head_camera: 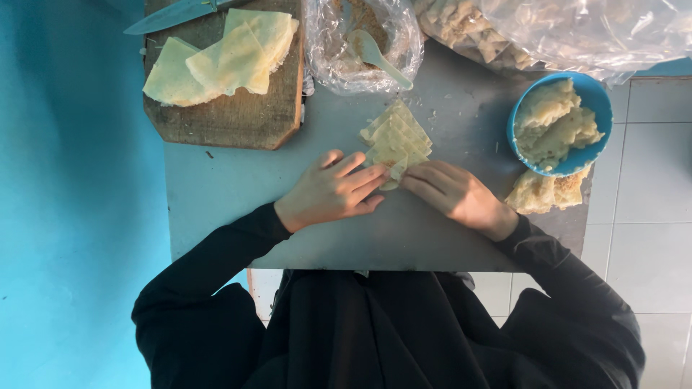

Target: The person holds a woven lattice pastry sheet on a metal table, spoons a brown filling from a plastic-lined container onto it using a spoon, then folds the pastry over the filling and presses it closed. Finished folded pastries are set aside near a blue bowl of filling.

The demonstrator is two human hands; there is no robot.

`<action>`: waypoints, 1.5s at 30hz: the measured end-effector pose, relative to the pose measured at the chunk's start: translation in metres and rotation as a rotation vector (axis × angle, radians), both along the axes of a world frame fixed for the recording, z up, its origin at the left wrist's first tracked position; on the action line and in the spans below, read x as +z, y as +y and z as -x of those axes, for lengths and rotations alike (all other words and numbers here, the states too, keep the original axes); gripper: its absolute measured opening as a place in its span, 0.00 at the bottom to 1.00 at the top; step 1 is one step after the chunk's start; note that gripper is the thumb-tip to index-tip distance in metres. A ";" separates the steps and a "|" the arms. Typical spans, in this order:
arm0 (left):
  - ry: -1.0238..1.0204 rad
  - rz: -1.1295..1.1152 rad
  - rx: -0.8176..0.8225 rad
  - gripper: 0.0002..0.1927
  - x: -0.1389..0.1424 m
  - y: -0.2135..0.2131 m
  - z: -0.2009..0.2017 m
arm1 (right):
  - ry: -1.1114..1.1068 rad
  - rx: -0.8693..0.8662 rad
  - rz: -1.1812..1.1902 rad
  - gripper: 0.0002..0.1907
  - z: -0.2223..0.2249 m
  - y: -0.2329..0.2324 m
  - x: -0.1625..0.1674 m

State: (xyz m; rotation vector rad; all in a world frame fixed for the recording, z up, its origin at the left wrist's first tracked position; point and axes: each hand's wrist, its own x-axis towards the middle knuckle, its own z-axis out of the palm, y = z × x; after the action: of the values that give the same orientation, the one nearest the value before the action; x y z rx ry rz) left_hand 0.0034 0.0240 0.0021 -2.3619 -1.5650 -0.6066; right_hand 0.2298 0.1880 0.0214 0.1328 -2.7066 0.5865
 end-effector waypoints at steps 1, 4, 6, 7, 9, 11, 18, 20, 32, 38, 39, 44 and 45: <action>-0.013 -0.002 0.006 0.17 0.000 0.001 0.000 | 0.021 -0.027 0.044 0.15 0.003 -0.001 -0.002; -0.069 -0.008 0.034 0.13 0.000 0.004 -0.006 | 0.041 -0.107 0.166 0.12 0.009 -0.002 -0.008; -0.129 -0.011 0.068 0.09 0.000 0.007 -0.009 | 0.020 -0.168 0.253 0.11 0.011 -0.004 -0.011; -0.148 0.003 0.075 0.09 -0.001 0.008 -0.010 | -0.001 -0.204 0.302 0.10 0.012 -0.005 -0.012; -0.187 0.031 0.090 0.07 -0.001 0.009 -0.011 | -0.024 -0.257 0.363 0.09 0.013 -0.007 -0.014; -0.247 0.035 0.116 0.07 -0.001 0.010 -0.013 | -0.030 -0.293 0.386 0.09 0.013 -0.009 -0.015; -0.325 0.064 0.171 0.09 0.001 0.009 -0.014 | 0.027 -0.234 0.243 0.12 0.012 -0.009 -0.013; -0.270 0.022 0.196 0.09 0.002 0.009 -0.015 | 0.033 -0.210 0.200 0.14 0.010 -0.010 -0.010; -0.214 -0.031 0.261 0.08 0.000 0.002 -0.021 | 0.084 -0.246 0.158 0.14 0.010 -0.014 -0.011; -0.110 -0.038 0.197 0.07 -0.002 0.003 -0.015 | 0.037 -0.179 0.053 0.20 0.007 -0.012 -0.005; -0.072 -0.038 0.177 0.08 -0.001 0.002 -0.013 | 0.033 -0.161 0.025 0.21 0.007 -0.012 -0.003; -0.005 -0.022 0.082 0.08 0.006 -0.002 -0.008 | -0.002 -0.107 -0.058 0.21 0.007 -0.008 0.006; -0.021 -0.016 0.081 0.09 0.008 -0.002 -0.007 | -0.001 -0.105 -0.043 0.19 0.008 -0.007 0.007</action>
State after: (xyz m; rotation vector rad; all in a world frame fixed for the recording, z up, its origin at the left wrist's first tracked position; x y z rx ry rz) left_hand 0.0105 0.0222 0.0096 -2.2750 -1.6496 -0.6256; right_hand 0.2216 0.1809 0.0281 0.0007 -2.7091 0.4976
